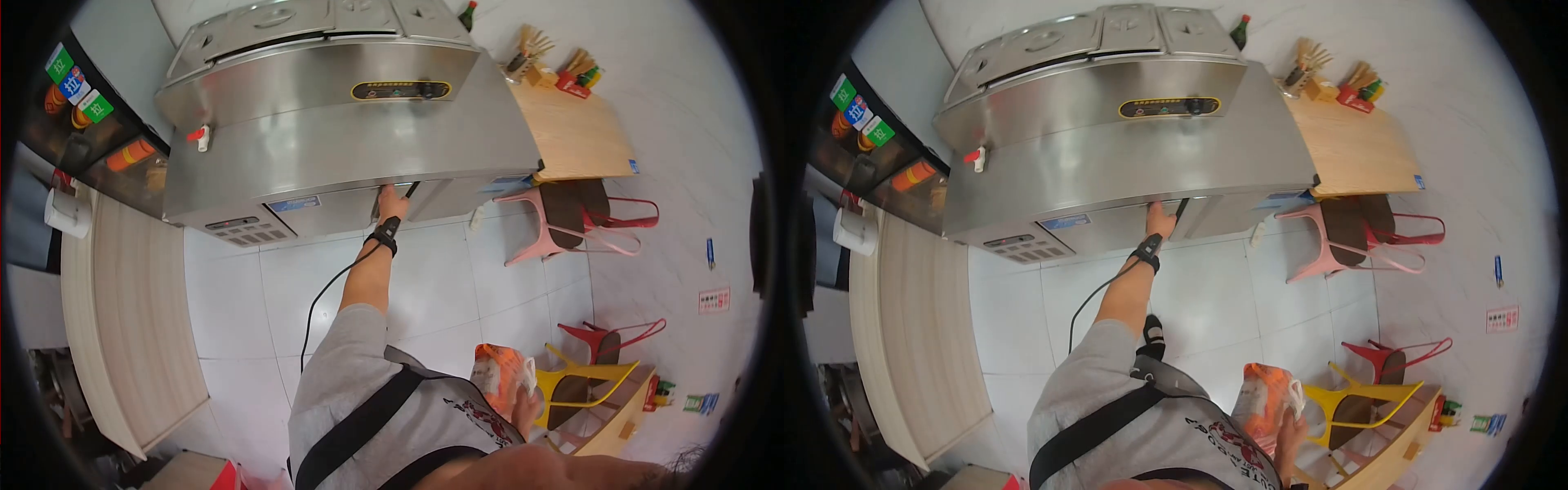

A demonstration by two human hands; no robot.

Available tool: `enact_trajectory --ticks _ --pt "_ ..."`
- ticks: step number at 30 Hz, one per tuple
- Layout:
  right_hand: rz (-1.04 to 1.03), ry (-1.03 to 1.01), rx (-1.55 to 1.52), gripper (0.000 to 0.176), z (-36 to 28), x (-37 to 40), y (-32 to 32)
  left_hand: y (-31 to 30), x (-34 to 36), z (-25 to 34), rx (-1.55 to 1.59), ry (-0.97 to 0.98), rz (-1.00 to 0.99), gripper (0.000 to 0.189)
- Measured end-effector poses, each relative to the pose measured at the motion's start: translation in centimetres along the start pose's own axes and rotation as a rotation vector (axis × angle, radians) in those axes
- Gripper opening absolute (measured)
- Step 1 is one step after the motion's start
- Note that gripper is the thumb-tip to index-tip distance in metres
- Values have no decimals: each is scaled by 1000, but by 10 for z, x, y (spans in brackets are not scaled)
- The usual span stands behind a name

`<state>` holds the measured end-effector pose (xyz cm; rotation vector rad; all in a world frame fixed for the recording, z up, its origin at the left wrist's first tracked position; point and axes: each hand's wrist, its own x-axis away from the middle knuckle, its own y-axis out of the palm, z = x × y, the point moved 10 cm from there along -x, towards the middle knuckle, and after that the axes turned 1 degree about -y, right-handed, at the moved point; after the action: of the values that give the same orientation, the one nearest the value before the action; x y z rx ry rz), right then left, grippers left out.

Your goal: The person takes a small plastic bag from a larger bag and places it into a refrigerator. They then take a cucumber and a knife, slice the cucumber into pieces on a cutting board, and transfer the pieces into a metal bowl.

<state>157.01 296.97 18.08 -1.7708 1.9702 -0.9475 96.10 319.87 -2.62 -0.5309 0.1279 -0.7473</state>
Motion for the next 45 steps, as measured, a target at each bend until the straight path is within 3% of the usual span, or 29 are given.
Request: enact_trajectory --ticks 1,6,7,8,9,11,12,14,16,18,20,23,25,26,27,29,30,31,32,33,34,35,37,39,40,42,45 --pt "-32 3 29 27 -23 -11 8 -6 -1 7 -58 36 73 50" --pt "-227 -50 87 28 -45 -95 69 -29 18 11 -12 110 79 39" --pt "-256 -96 117 28 -44 -114 86 -25 34 9 1 106 -19 39" --pt "-315 -231 203 26 -66 -128 109 -20 52 6 16 102 -123 39" --pt "-342 -280 303 27 -61 -150 135 -21 75 -14 22 87 -100 39" --pt "-406 -488 167 30 -120 -160 185 -24 129 -57 66 52 -105 38" --pt "-531 -371 322 29 -104 -177 212 -34 158 -76 167 38 -125 35" --pt "-651 -352 310 31 -90 -203 272 -89 211 -66 117 22 -12 29" --pt "-688 -496 289 31 -129 -197 316 -131 258 -85 57 33 127 37" --pt "-760 -489 280 31 -147 -190 355 -163 298 -117 170 -95 183 49" --pt "-843 -479 288 31 -140 -183 395 -181 340 -161 377 -425 257 46" --pt "-834 -674 185 31 -148 -175 439 -220 374 -180 431 -412 525 35" --pt "-924 -517 125 29 -132 -176 460 -237 407 -180 611 -466 957 36" --pt "-965 -541 178 29 -134 -169 466 -235 433 -184 628 -514 1219 38" --pt "-972 -466 129 29 -147 -162 470 -225 460 -196 594 -736 1382 41" --pt "-1009 -418 131 29 -144 -147 483 -112 525 -292 988 -1057 1213 40" --pt "-1021 -410 64 29 -143 -147 484 -56 511 -259 1219 -1136 1089 37" --pt "-1029 -391 0 30 -140 -144 483 -23 475 -216 1349 -993 721 45" --pt "-1056 -402 40 30 -137 -136 485 6 448 -178 1446 -1241 426 61" --pt "-1040 -370 29 33 -138 -133 483 22 419 -143 1527 -1198 234 76" --pt "-1015 -338 25 36 -143 -123 481 41 394 -133 1608 -1023 82 84" --pt "-1023 -342 55 36 -152 -111 480 36 368 -117 1666 -916 111 79" --pt "-921 -502 228 37 -175 -97 478 39 333 -110 1789 -887 130 73" --pt "-957 -533 236 38 -178 -97 491 37 314 -115 1959 -818 218 56" --pt "-984 -542 228 39 -177 -96 495 42 311 -124 1966 -820 223 56" --pt "-976 -573 212 38 -183 -95 502 38 289 -137 1992 -633 247 57" --pt "-1011 -712 192 37 -205 -105 537 28 255 -159 1903 -657 361 58"
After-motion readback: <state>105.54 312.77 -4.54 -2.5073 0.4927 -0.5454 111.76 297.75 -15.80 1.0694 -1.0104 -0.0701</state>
